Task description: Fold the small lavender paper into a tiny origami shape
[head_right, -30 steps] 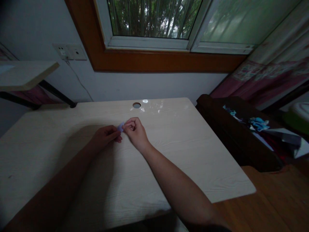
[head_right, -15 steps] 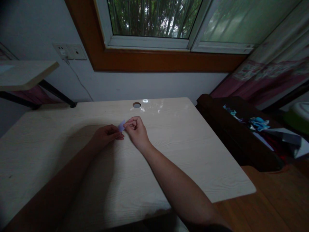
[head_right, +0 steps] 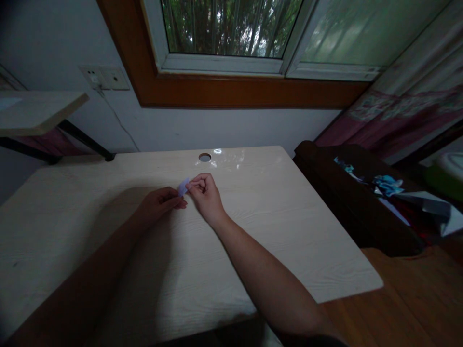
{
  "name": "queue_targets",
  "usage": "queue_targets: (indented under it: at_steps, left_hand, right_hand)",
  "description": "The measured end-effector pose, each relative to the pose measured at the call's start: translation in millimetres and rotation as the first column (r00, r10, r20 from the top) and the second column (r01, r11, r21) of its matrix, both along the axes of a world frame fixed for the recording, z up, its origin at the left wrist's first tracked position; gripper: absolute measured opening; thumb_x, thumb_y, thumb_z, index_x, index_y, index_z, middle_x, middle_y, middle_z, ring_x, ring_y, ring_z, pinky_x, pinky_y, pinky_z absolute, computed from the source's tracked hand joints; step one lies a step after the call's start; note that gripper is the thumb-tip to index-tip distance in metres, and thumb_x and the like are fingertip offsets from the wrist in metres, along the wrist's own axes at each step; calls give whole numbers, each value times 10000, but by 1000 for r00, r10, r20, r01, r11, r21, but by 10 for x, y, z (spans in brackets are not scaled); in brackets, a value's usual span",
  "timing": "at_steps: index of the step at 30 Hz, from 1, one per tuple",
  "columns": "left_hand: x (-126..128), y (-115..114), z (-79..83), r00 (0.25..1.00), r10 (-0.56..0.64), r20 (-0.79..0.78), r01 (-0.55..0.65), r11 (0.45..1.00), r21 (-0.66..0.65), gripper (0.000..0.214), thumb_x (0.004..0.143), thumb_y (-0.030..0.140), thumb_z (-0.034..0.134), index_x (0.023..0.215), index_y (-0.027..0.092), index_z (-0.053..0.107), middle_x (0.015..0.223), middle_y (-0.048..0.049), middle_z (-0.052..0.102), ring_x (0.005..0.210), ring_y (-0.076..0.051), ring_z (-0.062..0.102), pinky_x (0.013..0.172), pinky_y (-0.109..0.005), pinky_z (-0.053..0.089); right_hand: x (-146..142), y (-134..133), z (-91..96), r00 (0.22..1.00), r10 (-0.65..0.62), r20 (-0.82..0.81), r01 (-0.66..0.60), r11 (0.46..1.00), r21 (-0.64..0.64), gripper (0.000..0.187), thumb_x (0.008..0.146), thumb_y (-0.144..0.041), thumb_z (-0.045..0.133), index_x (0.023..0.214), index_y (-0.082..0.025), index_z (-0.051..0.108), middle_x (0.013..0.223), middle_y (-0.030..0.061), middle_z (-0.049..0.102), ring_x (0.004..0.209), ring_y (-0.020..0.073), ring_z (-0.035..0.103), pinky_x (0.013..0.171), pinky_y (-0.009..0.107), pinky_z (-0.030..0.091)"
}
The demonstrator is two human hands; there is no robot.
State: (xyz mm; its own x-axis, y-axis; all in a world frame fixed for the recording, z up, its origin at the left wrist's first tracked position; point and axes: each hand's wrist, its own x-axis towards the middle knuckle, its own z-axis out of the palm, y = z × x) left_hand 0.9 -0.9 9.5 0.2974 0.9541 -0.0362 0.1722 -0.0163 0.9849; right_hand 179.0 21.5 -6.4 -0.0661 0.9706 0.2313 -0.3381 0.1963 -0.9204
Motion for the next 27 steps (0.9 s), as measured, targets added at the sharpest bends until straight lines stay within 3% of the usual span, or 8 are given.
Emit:
queue_targets:
  at_steps: [9, 15, 27]
  left_hand:
    - [9, 23, -27, 996, 94, 2, -94, 996, -2, 329, 800, 496, 697, 843, 172, 665, 842, -73, 777, 782, -205, 738, 794, -339, 587]
    - [-4, 15, -58, 992, 122, -24, -121, 992, 36, 332, 781, 513, 706, 808, 184, 667, 814, -59, 776, 779, -205, 738, 794, -327, 578]
    - [5, -2, -16, 996, 69, -50, -68, 997, 25, 303, 816, 478, 675, 784, 179, 648, 778, -57, 772, 733, -194, 733, 748, -312, 571]
  right_hand:
    - [-19, -20, -14, 996, 60, 70, -61, 998, 21, 277, 795, -324, 742, 954, -256, 525, 824, -30, 667, 773, 133, 644, 747, 294, 506]
    - [-30, -29, -52, 989, 119, 92, -122, 992, 31, 381, 743, -312, 785, 1007, -264, 514, 858, -28, 657, 743, 132, 643, 687, 277, 515]
    - [-10, -69, 3, 985, 5, 173, -13, 999, 41, 273, 803, -315, 717, 980, -259, 518, 774, -37, 658, 682, 133, 617, 663, 281, 469]
